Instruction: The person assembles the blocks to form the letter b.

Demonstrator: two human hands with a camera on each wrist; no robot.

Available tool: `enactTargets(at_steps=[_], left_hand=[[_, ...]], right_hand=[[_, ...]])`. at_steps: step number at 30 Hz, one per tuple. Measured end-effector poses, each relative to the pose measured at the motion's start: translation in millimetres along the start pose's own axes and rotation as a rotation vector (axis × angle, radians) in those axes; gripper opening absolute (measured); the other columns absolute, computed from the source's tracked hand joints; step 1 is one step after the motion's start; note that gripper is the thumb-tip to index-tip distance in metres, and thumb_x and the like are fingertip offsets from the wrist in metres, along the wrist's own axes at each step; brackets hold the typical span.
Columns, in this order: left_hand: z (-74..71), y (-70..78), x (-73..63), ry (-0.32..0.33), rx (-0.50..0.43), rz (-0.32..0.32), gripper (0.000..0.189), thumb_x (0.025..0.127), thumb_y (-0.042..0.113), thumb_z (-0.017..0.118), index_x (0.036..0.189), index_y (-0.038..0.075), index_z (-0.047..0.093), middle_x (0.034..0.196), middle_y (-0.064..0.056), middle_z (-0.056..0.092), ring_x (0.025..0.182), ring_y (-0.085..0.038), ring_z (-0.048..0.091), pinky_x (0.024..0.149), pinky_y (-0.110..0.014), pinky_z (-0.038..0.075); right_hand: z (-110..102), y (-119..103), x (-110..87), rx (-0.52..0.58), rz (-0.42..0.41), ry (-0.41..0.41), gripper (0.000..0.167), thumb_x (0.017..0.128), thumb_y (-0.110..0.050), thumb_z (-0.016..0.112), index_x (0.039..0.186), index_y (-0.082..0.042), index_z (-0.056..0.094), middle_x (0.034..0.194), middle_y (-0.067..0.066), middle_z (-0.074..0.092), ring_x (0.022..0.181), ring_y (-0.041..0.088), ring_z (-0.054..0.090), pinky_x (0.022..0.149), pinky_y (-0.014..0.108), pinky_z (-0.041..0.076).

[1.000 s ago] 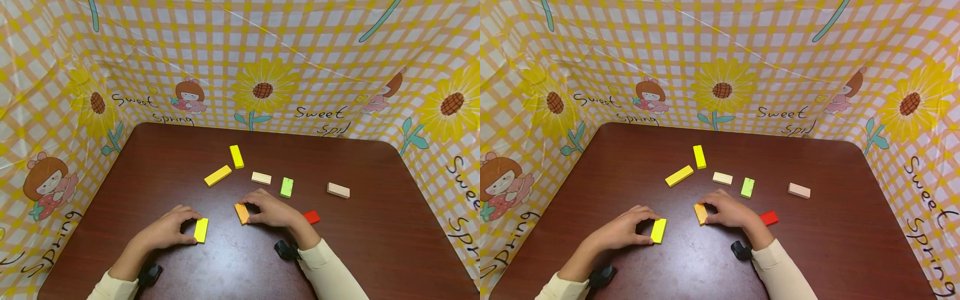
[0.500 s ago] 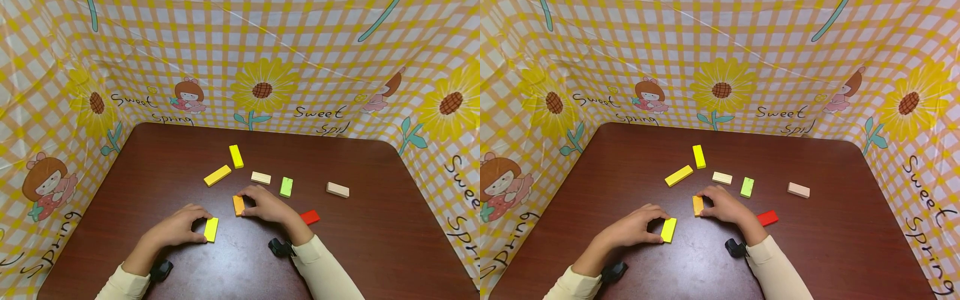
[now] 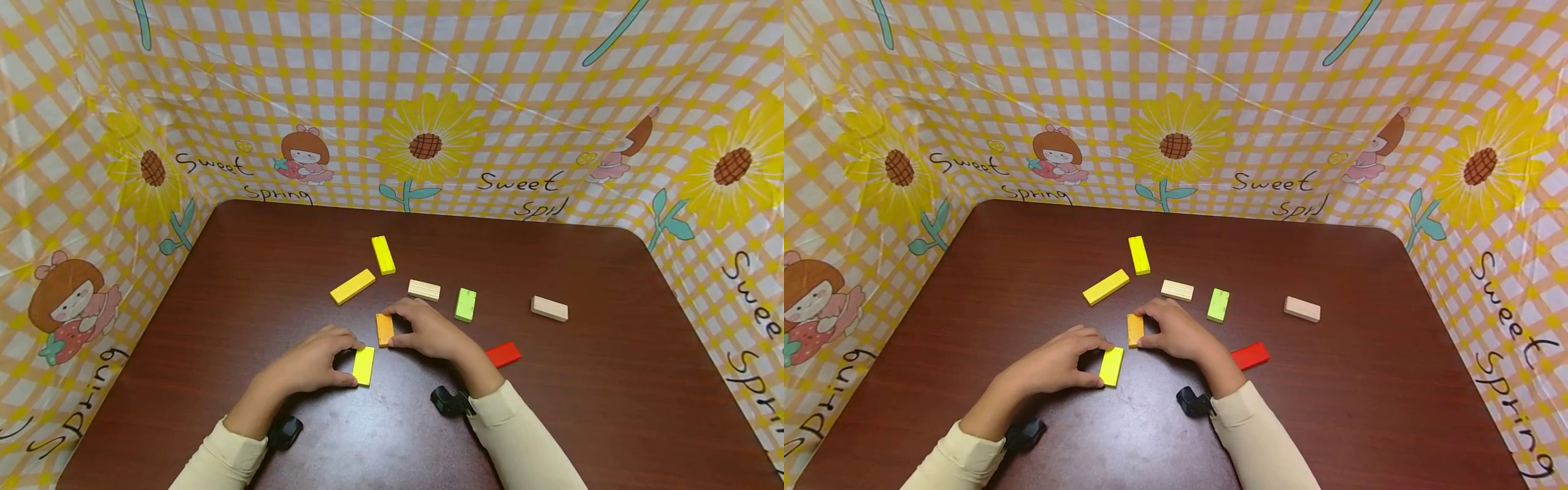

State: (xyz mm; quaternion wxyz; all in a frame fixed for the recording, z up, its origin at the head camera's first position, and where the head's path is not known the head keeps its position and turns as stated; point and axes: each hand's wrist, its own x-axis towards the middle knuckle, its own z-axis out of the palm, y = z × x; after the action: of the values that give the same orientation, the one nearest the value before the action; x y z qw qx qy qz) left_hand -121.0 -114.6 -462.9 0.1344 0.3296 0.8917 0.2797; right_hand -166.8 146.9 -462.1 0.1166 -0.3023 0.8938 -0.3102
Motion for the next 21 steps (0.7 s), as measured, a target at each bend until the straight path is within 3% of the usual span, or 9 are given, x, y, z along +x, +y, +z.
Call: enactTargets(at_steps=[8,21], left_hand=[[1.6,4.6,9.3,0.020,0.030,0.037,0.049,0.081,0.031,0.083,0.123,0.013,0.068,0.119,0.003,0.064,0.116,-0.017,0.054,0.100,-0.039,0.043],[4.8,15.6,16.0,0.041,0.056,0.030,0.052,0.081,0.034,0.084,0.123,0.009,0.068,0.119,0.000,0.065,0.114,-0.020,0.055,0.100,-0.039,0.044]], right_hand=[[3,0,2.6,0.003,0.018,0.024,0.049,0.086,-0.021,0.080,0.128,-0.005,0.062,0.121,0.005,0.062,0.116,0.024,0.052,0.100,0.044,0.041],[3,-1,-0.3,0.022,0.011,0.035,0.045,0.090,-0.016,0.074,0.131,-0.003,0.061,0.124,0.007,0.062,0.117,0.025,0.053,0.101,0.044,0.041]])
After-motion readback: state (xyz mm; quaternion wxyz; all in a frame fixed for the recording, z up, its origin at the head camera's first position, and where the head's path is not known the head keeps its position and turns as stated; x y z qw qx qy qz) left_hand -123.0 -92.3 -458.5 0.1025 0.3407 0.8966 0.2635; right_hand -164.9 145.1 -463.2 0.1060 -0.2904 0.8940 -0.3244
